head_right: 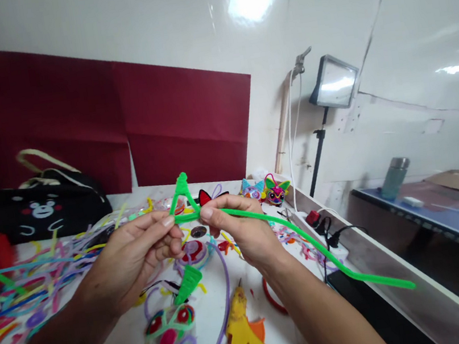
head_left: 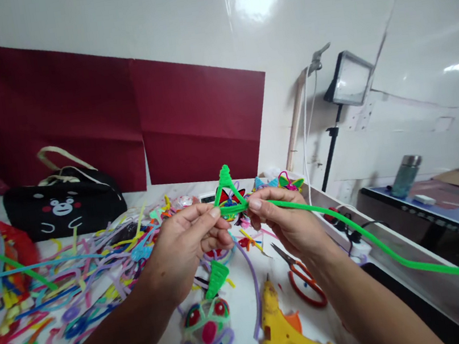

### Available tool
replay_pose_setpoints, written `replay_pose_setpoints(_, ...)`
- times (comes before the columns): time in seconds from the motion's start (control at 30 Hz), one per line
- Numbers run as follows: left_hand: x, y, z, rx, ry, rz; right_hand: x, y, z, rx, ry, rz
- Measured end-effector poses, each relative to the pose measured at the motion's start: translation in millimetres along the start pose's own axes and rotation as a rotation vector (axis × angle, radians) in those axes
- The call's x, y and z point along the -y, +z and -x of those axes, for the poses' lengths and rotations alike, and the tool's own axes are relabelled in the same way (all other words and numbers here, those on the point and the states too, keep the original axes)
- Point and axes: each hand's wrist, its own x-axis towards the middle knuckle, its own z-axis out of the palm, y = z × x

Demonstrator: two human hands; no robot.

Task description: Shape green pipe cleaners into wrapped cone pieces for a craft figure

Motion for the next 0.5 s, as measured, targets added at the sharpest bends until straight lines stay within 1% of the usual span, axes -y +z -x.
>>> replay_pose_setpoints(0.33,2.0,-0.5,-2.1,-0.013,0.021,-0.031,-1.9,-2.2,0.1,-0.018,-0.009,0.079)
replay_pose_setpoints(0.4,2.2,-0.8,-2.3,-0.032,0.033,-0.045,-1.3,-1.6,0.4,-0.041,-0.048,0.138)
replay_pose_setpoints(0.5,2.7,-1.2,-2.4,-0.056,0.047,-0.075,1.0,0.1,1.4,-0.109,-0.140,0.261)
